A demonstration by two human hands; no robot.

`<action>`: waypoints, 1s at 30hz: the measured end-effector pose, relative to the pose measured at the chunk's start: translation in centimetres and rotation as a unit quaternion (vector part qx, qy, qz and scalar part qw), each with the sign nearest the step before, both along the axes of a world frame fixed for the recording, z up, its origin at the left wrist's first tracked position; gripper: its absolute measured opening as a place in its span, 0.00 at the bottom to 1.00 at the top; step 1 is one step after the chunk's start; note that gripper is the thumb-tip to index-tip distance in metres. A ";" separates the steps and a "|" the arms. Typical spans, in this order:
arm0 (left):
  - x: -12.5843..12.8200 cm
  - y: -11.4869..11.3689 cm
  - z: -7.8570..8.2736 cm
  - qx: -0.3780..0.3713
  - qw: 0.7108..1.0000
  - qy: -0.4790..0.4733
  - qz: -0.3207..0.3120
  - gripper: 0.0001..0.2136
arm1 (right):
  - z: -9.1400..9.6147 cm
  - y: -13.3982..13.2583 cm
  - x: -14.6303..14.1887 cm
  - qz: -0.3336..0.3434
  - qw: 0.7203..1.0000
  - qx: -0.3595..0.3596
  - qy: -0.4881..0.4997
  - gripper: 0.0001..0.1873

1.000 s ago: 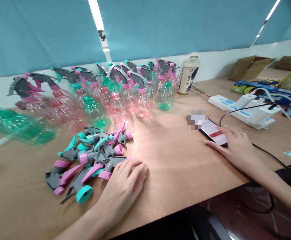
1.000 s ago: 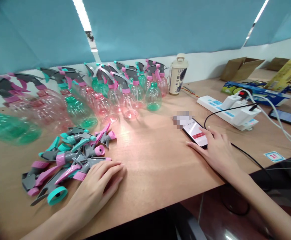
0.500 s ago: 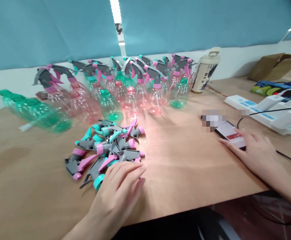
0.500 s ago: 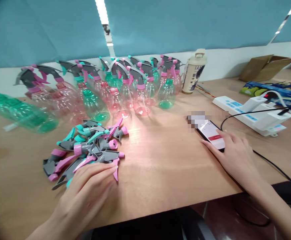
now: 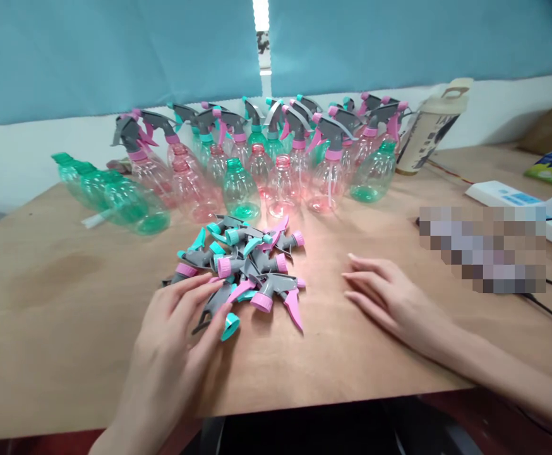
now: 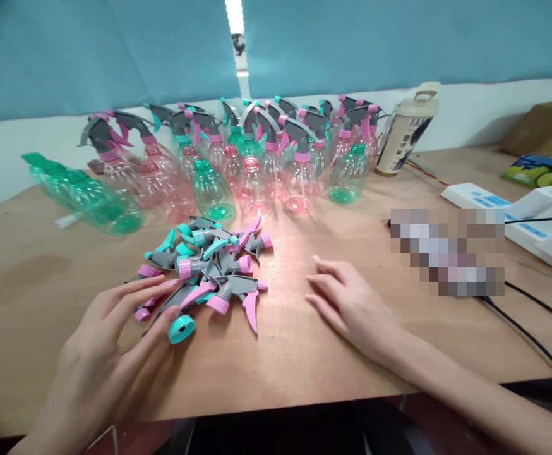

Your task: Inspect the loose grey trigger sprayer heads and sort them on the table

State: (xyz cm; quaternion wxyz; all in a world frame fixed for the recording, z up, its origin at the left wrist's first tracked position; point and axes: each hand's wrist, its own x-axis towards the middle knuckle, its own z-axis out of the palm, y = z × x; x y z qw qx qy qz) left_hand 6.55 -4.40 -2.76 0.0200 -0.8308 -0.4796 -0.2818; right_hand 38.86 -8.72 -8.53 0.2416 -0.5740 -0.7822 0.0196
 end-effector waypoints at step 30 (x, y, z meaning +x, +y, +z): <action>-4.8 7.0 -2.3 -0.190 0.980 0.017 0.065 0.27 | 0.3 9.1 -12.2 0.091 0.992 -0.077 0.050 0.58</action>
